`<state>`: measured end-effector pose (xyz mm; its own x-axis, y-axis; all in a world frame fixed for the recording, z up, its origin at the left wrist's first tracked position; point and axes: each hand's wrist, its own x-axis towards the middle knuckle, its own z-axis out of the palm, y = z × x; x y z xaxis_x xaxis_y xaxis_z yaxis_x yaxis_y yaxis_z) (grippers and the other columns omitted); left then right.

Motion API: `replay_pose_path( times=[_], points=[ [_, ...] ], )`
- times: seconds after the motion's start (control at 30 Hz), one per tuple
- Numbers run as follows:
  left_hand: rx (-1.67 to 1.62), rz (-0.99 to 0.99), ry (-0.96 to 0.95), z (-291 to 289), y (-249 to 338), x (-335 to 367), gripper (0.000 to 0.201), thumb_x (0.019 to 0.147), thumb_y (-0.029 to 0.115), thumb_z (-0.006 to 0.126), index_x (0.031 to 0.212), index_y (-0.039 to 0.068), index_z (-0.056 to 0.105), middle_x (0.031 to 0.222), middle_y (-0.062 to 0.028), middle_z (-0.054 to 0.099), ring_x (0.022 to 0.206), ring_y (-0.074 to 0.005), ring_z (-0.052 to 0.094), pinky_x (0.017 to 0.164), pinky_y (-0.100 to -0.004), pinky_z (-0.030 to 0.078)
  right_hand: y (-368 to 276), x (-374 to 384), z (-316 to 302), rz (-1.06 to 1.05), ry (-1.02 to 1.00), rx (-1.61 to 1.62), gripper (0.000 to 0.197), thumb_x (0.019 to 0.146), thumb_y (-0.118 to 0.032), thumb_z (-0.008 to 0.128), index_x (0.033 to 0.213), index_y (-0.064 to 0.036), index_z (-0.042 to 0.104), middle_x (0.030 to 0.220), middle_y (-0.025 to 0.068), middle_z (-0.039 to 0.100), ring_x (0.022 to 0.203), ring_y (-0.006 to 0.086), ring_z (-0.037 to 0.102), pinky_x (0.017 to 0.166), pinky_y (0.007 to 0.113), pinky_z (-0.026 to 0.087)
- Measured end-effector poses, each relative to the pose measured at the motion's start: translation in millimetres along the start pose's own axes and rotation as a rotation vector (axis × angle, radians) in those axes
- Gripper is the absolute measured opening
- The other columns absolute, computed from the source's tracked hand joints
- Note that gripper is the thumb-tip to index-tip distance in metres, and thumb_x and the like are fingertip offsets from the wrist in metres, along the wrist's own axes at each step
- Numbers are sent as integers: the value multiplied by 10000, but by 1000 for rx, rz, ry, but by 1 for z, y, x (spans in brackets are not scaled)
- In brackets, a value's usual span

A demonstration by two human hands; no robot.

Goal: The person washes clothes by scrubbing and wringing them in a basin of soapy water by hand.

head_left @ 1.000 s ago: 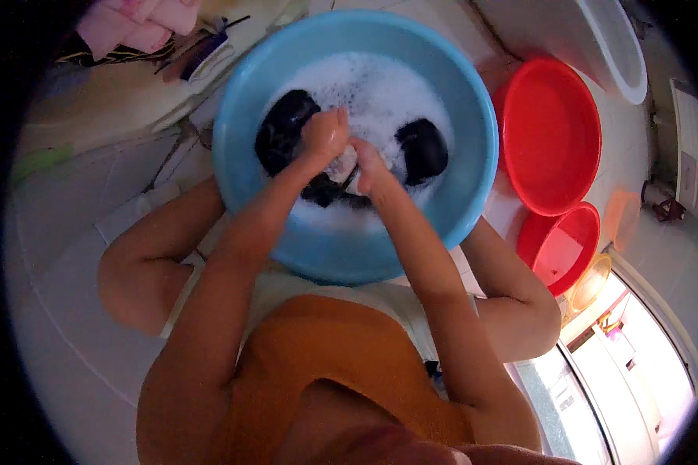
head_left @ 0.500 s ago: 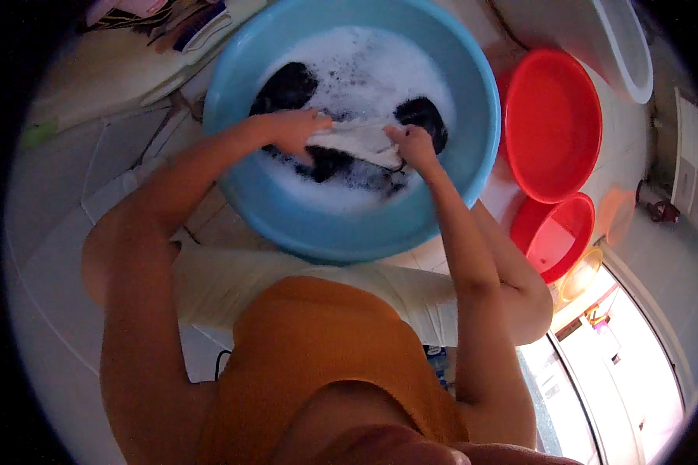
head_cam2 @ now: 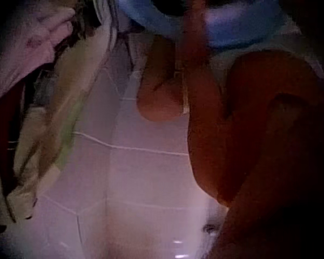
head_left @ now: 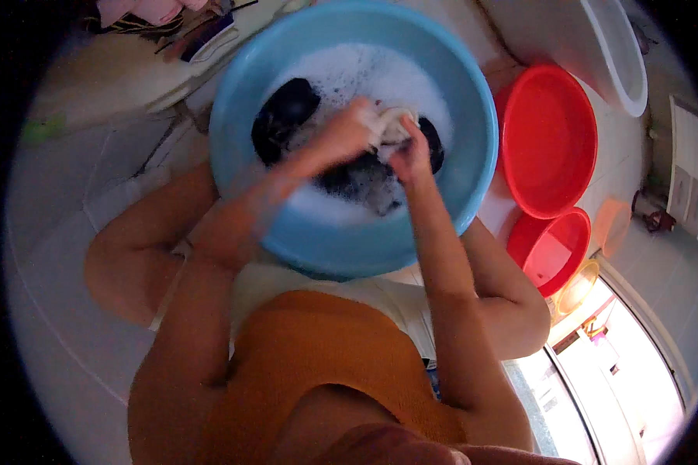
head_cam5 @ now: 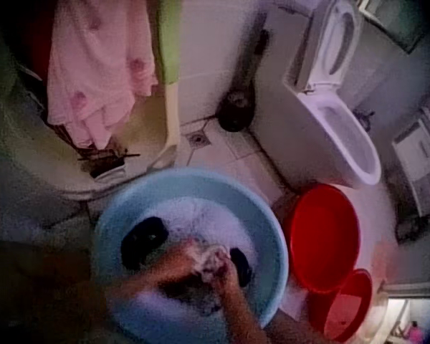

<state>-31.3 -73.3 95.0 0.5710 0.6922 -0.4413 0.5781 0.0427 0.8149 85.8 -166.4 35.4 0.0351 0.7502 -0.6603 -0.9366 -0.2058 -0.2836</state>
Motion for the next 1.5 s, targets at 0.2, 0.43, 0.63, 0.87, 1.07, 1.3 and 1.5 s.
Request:
replay_pose_path(
  times=[0.2,0.43,0.63,0.87,1.07,1.3,1.5],
  points=[
    [678,219,-126,30,-11,5,293,767,295,464,878,51,581,837,-183,597,771,-368,567,679,-433,442,35,4,38,161,40,-105,396,804,-332,484,1072,-41,501,960,89,579,910,232,529,802,360,413],
    [771,-27,25,19,-33,19,367,813,353,370,757,101,631,845,-153,608,821,-339,571,701,-454,439,52,5,11,-140,-316,-470,371,838,-372,421,1028,-69,515,929,82,586,831,247,555,784,424,415],
    [761,109,52,46,1,-32,303,806,318,419,815,94,623,885,-155,594,842,-317,561,774,-451,411,62,18,-1,76,-27,-399,311,831,-322,451,1043,-100,505,933,73,589,832,214,560,772,361,438],
    [890,158,-23,-31,-60,-17,360,724,210,532,1049,56,529,949,-142,571,907,-326,530,750,-442,430,38,-33,17,216,-63,-304,320,833,-287,501,990,-8,509,856,92,588,711,176,587,615,293,494],
    [899,294,-149,-9,-25,-37,560,678,211,650,1163,37,429,1065,-187,513,934,-353,503,806,-412,409,1,-31,-12,-358,-2,-1515,293,797,-262,553,867,22,528,774,157,581,721,239,569,632,337,442],
    [116,321,-353,52,-48,-32,683,580,177,736,1175,76,416,905,-127,593,861,-272,553,747,-352,427,8,-61,-11,-494,-78,-1714,396,762,-321,576,900,34,469,784,234,557,826,357,552,715,386,438],
    [543,313,-389,28,-63,-42,297,691,156,651,929,12,547,745,-94,593,702,-164,556,646,-310,429,23,-61,-53,-496,-223,-1588,500,659,-279,693,991,10,454,957,226,536,889,352,515,781,386,416]
  ],
)
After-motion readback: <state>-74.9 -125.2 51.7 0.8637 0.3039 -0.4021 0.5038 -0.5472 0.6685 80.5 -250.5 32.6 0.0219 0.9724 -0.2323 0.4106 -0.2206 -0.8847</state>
